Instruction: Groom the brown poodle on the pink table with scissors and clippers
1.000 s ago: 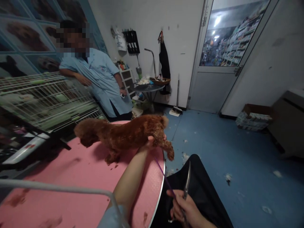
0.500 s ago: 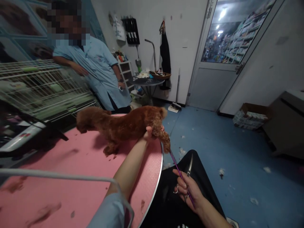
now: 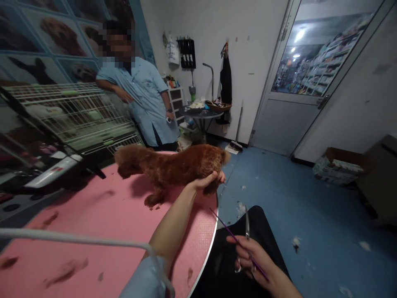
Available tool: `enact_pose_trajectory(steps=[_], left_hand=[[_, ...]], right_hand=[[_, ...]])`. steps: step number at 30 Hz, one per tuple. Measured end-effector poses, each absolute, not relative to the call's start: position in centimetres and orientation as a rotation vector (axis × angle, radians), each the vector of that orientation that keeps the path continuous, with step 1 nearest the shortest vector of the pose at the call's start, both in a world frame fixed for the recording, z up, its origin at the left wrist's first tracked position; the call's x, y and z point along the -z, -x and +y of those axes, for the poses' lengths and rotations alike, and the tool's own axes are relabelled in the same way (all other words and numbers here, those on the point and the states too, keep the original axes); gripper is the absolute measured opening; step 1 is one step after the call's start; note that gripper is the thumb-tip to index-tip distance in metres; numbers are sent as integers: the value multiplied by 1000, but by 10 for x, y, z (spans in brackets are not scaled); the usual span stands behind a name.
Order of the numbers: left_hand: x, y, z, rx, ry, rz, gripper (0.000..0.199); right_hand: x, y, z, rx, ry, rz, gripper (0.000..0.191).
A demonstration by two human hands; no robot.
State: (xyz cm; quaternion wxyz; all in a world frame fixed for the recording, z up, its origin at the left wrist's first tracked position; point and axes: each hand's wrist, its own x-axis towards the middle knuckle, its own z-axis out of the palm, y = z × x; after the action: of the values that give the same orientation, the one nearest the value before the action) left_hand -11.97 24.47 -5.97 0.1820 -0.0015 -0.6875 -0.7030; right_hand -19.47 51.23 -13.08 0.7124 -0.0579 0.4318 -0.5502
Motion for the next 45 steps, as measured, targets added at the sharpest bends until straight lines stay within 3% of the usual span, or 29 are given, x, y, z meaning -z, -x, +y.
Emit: enact_pose_trajectory(steps=[4, 12, 16, 18, 23, 26, 31, 35, 39, 43, 45], left_hand=[[61, 119, 246, 1730, -91, -2176, 65], [59, 118, 246, 1712, -64, -2247, 66], [54, 113, 241, 1691, -71, -2248, 66], [55, 111, 238, 1692, -114, -2224, 64], [61, 107, 235, 1711, -153, -2201, 61], [62, 105, 239, 1764, -174, -2196, 62], [62, 101, 240, 1778, -198, -2238, 64], [61, 101, 238, 1804, -203, -2254, 66], [57, 99, 237, 1748, -100, -2213, 68], [56, 99, 237, 1700, -140, -2213, 67], [60, 102, 237, 1755, -180, -2163, 64]], right_hand=[[117, 188, 496, 1293, 128, 783, 40], [119, 204, 504, 1309, 44, 733, 28], [133, 190, 522, 1144, 256, 849, 41], [145, 183, 537, 1094, 480, 1010, 48], [145, 217, 531, 1290, 1544, 1726, 22], [126, 261, 502, 1170, 2142, 1941, 26], [106, 302, 479, 1013, 2417, 2018, 32], [102, 310, 475, 1009, 2358, 1768, 27], [108, 312, 471, 1279, 2110, 1916, 22], [133, 264, 475, 1669, 1397, 1826, 26], [148, 226, 475, 1676, 941, 1599, 33]])
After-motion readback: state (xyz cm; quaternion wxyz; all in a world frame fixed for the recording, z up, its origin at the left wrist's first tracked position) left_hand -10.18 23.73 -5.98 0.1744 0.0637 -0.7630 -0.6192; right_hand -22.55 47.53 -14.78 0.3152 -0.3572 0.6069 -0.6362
